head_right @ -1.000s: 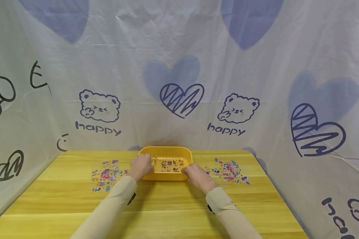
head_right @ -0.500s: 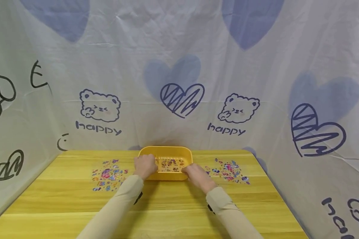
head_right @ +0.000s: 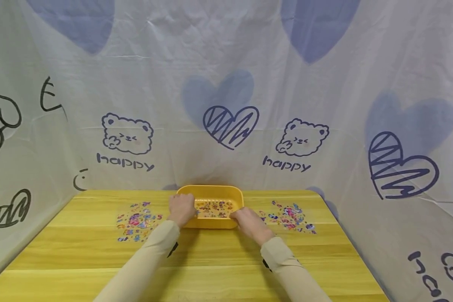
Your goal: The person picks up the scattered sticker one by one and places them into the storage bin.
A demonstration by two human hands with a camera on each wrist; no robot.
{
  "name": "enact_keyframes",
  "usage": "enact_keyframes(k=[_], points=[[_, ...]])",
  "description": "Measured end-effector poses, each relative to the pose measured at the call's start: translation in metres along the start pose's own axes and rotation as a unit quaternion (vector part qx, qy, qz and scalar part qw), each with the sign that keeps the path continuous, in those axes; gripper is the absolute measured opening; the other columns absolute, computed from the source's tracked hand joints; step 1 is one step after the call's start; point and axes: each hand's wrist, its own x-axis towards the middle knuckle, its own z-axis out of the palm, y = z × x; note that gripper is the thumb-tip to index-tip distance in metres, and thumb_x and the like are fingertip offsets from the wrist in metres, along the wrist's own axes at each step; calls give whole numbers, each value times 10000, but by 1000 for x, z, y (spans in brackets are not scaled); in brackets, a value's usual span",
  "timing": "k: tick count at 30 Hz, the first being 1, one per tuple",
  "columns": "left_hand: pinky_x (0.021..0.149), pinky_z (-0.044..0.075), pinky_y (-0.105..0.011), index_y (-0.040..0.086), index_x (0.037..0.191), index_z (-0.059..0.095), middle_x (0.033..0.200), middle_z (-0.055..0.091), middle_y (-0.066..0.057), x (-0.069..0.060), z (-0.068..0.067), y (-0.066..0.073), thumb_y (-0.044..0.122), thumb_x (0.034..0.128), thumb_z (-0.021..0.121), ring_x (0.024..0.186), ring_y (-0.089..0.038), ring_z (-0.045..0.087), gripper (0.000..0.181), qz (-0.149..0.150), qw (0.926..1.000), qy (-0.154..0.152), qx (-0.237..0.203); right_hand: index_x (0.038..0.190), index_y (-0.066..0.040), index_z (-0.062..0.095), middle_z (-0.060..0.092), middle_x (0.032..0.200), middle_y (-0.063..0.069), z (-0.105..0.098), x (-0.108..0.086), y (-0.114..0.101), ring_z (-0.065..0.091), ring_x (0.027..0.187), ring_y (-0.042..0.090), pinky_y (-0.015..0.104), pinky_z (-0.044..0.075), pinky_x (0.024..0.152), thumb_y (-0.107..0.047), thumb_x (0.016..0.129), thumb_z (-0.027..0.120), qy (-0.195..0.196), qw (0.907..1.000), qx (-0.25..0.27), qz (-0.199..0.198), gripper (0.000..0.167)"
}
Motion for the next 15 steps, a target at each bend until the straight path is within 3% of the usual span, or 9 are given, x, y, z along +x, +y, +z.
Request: enact_keyframes(k=[7,10,15], points=[[766,461,-458,118,767,645,788,677,-93,-3,-5,-13,87,855,660,785,-299,599,95,105,9992,224,-327,1084,-20,736,742,990,107,0,0,0,694,869,220,355,576,813,25,906,627,12,10000,45,41,213],[668,497,-435,95,774,642,735,651,-85,-4,-5,-19,74,855,649,715,-271,600,84,120,9987,326,-374,1083,-18,736,742,988,109,-1,0,-1,695,868,223,357,576,813,30,902,627,19,10000,34,47,216],[503,455,-358,96,688,595,618,569,-50,-7,-5,-30,57,846,648,581,-212,543,171,202,9965,617,-530,1081,-18,736,742,988,109,-1,0,-1,695,866,221,356,577,813,32,901,625,3,10000,62,59,217]])
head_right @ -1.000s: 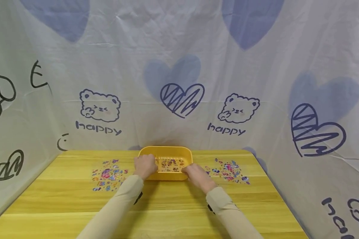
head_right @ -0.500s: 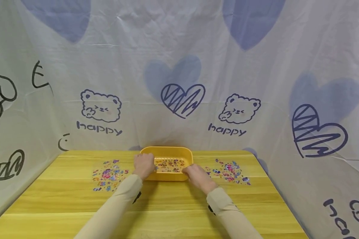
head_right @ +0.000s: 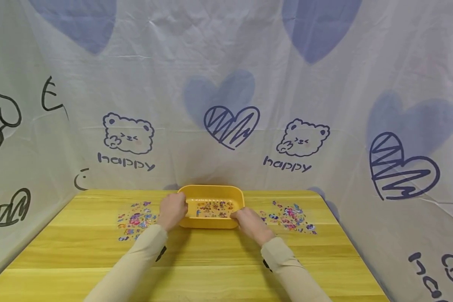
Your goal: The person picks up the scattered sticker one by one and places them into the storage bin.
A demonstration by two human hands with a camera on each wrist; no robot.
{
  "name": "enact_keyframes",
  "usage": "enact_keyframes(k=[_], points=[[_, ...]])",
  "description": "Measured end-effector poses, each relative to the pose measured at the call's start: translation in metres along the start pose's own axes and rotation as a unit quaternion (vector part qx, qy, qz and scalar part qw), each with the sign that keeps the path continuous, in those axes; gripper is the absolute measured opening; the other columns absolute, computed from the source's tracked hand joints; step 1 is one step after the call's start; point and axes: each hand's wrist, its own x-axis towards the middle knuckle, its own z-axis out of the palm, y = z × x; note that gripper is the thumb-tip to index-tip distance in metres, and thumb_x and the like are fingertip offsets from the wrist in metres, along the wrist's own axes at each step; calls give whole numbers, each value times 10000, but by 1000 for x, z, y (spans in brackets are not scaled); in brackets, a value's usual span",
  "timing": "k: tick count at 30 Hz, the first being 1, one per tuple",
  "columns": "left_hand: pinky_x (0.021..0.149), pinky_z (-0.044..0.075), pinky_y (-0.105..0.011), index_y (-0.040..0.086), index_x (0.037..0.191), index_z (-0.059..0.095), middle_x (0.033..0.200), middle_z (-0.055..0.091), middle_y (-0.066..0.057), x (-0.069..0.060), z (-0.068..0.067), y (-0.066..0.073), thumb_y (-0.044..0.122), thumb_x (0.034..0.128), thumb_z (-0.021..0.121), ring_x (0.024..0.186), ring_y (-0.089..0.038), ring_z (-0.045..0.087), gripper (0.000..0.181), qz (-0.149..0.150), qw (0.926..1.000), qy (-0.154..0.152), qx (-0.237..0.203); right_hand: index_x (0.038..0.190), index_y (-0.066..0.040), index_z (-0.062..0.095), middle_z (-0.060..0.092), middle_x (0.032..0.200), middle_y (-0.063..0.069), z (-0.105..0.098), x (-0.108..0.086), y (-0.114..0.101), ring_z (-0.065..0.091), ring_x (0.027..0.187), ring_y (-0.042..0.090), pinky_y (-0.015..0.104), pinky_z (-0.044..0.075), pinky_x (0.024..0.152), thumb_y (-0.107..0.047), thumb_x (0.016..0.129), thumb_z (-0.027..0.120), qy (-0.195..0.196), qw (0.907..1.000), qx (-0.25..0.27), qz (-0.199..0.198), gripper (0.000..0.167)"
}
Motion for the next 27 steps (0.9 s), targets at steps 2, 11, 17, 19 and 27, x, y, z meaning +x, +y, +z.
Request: enact_keyframes(k=[2,11,17,19,27], points=[[473,439,-348,103,647,573,597,556,-50,-2,-2,-5,55,847,641,557,-207,531,217,-2,9999,97,-99,1077,-18,738,742,982,108,0,0,0,694,861,218,355,577,809,30,905,623,-9,10000,20,9,212],[504,436,-317,83,709,657,647,596,-36,-8,-7,-23,128,908,642,587,-188,542,205,-160,9960,120,-865,1066,-17,740,743,962,102,1,1,0,691,841,206,346,578,797,21,917,614,23,10000,53,38,200],[474,372,-258,68,759,690,640,577,-14,-13,-7,-35,134,927,642,555,-152,494,187,-93,9901,184,-1390,1076,-15,735,743,986,111,2,-1,0,696,872,224,356,576,818,28,911,616,7,10000,26,27,208],[472,364,-262,73,736,682,625,574,-15,-14,-9,-39,127,925,639,547,-153,491,201,-39,9888,280,-1467,1074,-15,735,742,981,111,2,-1,0,696,867,223,355,577,814,31,912,612,-4,10000,4,1,209],[521,403,-275,56,819,738,658,627,-21,-14,-15,-62,120,927,631,561,-149,518,164,-43,9889,403,-1433,1059,-24,740,742,960,104,3,-1,1,692,846,218,355,577,803,15,918,613,93,9999,-95,-83,194]])
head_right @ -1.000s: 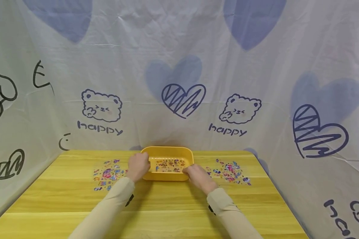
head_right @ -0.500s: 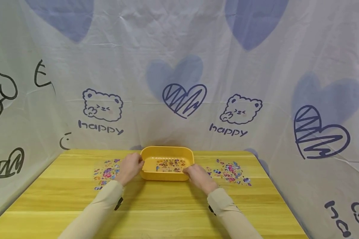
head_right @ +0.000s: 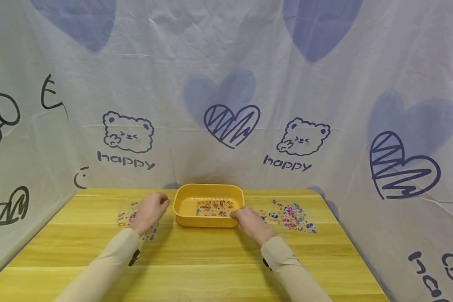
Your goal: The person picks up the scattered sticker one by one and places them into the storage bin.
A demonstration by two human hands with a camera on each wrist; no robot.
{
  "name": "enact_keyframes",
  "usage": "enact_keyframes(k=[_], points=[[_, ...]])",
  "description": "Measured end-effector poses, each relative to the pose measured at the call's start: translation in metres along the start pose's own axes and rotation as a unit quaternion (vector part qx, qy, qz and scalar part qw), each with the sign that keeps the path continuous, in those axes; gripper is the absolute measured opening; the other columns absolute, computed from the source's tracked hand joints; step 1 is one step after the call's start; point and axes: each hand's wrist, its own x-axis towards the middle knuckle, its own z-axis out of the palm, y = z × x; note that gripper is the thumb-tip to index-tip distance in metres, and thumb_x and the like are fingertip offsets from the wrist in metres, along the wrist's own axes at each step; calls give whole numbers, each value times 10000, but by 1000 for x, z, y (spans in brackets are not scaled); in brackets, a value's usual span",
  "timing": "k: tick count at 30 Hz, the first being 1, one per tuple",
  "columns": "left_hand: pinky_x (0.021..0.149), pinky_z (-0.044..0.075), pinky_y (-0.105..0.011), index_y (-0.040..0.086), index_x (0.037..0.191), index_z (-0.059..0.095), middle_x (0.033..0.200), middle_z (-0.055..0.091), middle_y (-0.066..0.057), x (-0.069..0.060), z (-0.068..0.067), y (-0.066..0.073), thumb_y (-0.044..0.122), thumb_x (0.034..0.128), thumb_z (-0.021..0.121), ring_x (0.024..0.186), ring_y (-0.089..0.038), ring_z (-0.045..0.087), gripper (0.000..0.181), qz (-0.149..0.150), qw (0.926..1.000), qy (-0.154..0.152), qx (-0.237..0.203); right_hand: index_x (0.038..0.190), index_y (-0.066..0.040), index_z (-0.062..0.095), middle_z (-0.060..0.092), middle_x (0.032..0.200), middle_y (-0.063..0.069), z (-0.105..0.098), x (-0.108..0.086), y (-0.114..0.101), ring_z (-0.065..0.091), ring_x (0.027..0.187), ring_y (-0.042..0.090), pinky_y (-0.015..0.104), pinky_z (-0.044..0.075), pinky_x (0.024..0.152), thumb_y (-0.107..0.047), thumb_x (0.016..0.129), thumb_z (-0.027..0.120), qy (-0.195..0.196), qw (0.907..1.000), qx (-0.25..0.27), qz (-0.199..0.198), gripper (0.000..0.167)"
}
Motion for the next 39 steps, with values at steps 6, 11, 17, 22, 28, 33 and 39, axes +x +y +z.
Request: enact_keyframes(k=[6,11,17,22,28,33,39], points=[[515,434,-272,27,899,735,680,635,-32,-3,-8,-19,124,952,597,563,-145,549,177,-344,9990,-275,-44,1083,-28,736,743,986,104,-1,1,-1,696,865,215,346,578,814,18,910,623,-53,10000,58,17,212],[506,422,-282,18,939,736,730,662,-56,-5,-11,-33,123,950,605,570,-156,539,168,-324,9990,-286,102,1087,-26,734,744,984,103,-3,1,-3,695,861,214,350,578,809,16,908,628,-71,9999,140,58,212],[497,418,-285,16,969,738,793,698,-84,-7,-17,-45,127,947,609,571,-155,544,173,-290,9985,-394,237,1082,-23,733,742,959,97,-3,-1,-3,688,834,199,336,579,791,35,895,632,-131,9997,159,121,220],[472,408,-283,6,930,717,794,695,-111,-11,-23,-58,101,931,607,552,-158,527,145,-304,9967,-570,486,1086,-21,731,741,973,101,-2,-2,-3,691,853,208,342,579,804,34,901,627,-150,9995,243,137,220],[492,443,-302,-35,1006,691,857,699,-162,-16,-27,-79,96,928,603,571,-161,541,176,-335,9935,-823,714,1083,-15,728,739,959,109,1,-2,-3,690,838,209,343,581,794,18,913,624,-160,9995,261,124,202],[501,467,-328,-53,1046,674,901,697,-192,-16,-33,-90,91,935,596,593,-175,562,199,-421,9921,-911,747,1088,-25,731,732,899,91,0,-1,-1,653,755,153,317,574,746,-11,929,618,-156,9994,231,182,196],[606,520,-443,-74,1098,639,1014,678,-262,-11,-38,-105,142,943,619,712,-275,604,267,-664,9902,-819,913,1083,-27,734,728,881,86,-2,1,-1,627,723,126,304,566,724,-29,946,603,-148,9992,292,216,189]])
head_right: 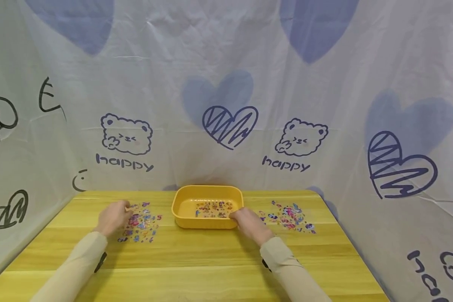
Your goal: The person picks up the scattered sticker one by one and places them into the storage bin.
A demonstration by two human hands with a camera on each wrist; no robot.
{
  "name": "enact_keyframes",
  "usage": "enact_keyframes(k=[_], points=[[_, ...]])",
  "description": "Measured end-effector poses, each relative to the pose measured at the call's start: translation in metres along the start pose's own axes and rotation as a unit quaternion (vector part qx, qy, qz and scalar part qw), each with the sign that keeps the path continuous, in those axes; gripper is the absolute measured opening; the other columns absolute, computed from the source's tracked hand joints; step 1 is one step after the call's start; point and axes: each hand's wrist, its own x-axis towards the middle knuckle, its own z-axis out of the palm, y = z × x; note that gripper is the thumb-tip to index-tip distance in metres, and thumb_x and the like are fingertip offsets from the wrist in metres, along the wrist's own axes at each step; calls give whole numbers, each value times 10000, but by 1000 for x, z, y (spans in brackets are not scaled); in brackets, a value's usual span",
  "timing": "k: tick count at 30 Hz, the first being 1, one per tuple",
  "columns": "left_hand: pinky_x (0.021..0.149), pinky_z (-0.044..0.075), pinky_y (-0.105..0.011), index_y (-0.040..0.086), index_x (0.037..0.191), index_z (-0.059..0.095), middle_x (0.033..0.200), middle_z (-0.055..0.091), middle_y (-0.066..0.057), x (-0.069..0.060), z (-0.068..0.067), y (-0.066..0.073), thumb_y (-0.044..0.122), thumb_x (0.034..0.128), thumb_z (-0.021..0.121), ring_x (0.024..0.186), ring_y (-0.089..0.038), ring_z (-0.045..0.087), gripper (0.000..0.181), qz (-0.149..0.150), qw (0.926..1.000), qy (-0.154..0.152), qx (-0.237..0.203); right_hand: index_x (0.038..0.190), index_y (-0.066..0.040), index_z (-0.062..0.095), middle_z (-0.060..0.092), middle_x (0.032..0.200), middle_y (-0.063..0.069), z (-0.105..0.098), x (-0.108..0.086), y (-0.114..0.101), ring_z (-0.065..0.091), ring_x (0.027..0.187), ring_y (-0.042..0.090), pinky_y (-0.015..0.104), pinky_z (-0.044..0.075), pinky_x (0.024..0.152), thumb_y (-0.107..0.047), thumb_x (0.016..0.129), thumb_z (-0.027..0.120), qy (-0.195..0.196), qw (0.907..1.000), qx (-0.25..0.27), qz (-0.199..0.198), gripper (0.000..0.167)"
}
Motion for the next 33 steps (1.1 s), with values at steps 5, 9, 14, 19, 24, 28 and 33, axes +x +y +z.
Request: enact_keyframes(k=[5,9,14,19,24,28,33], points=[[721,541,-540,-118,1169,588,1131,626,-336,5,-1,-13,148,941,616,885,-409,643,351,-163,9996,-230,2,1080,-36,735,721,863,77,0,0,0,603,705,111,292,555,712,-42,954,596,-9,10000,-16,45,188],[788,532,-562,-132,1191,566,1153,606,-352,8,1,-21,138,932,619,948,-448,627,377,-208,9985,-505,-7,1059,-39,741,707,820,69,0,0,0,559,664,85,264,537,676,-29,949,596,-11,10000,-6,38,182],[831,519,-583,-129,1225,550,1204,587,-356,13,4,-28,127,936,619,1021,-483,606,393,-115,9981,-598,114,1016,-51,748,670,741,62,0,1,0,497,607,67,226,499,622,-24,953,585,-27,10000,33,6,177],[846,511,-601,-88,1249,570,1230,587,-339,14,3,-29,75,950,570,1055,-502,592,340,109,9973,-694,234,1016,-46,748,673,741,59,1,1,1,502,611,62,228,510,632,-16,946,591,12,10000,-14,-48,175],[759,519,-566,-15,1037,647,996,657,-249,14,3,-28,66,969,498,868,-383,616,183,115,9938,-1023,430,1041,-43,748,710,805,66,2,0,0,569,654,79,253,548,678,-2,930,607,25,9999,-60,-79,184],[744,508,-612,-14,942,634,914,648,-240,13,2,-28,58,938,518,826,-393,614,137,-79,9937,-911,648,1043,-53,748,719,828,62,2,-1,0,602,682,93,263,560,702,21,912,613,18,10000,-52,-28,203],[648,528,-549,-26,886,629,874,639,-243,16,2,-36,105,915,586,747,-360,605,141,-263,9945,-715,714,1043,-60,748,716,819,55,2,-1,-1,604,681,95,268,561,710,5,920,611,53,10000,-75,22,195]])
